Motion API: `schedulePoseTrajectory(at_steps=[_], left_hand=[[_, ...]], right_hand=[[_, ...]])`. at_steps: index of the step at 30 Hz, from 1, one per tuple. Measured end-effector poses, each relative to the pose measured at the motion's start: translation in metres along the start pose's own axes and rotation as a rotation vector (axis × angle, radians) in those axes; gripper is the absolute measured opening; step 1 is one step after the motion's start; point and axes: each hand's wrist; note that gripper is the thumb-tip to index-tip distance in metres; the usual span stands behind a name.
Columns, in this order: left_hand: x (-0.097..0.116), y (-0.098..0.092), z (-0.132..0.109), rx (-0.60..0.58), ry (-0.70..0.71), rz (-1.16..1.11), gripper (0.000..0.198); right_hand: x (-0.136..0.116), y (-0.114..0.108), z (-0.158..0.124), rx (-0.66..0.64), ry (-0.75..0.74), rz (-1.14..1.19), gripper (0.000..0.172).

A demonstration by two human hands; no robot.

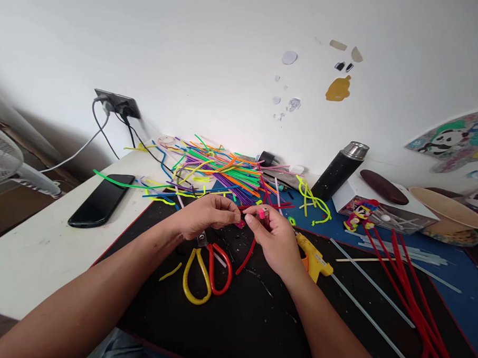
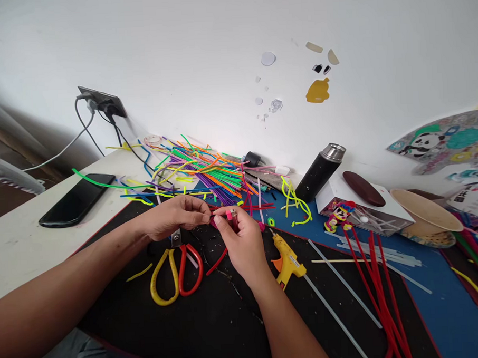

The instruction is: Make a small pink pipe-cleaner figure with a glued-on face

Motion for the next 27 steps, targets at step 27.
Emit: schedulePoseTrajectory(at_steps=[27], left_hand=[[-0.003,-0.0009,0.0005,-0.044,-0.005,-0.061,0.022]], right_hand=[[-0.0049,0.0,-0.0017,0.01,-0.06,-0.162,0.018]])
Point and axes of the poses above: each hand's wrist, its own z-axis towards the middle knuckle, its own y-axis out of the palm, x = y × z, and after that the axes turned 5 degrees about -x, right-handed
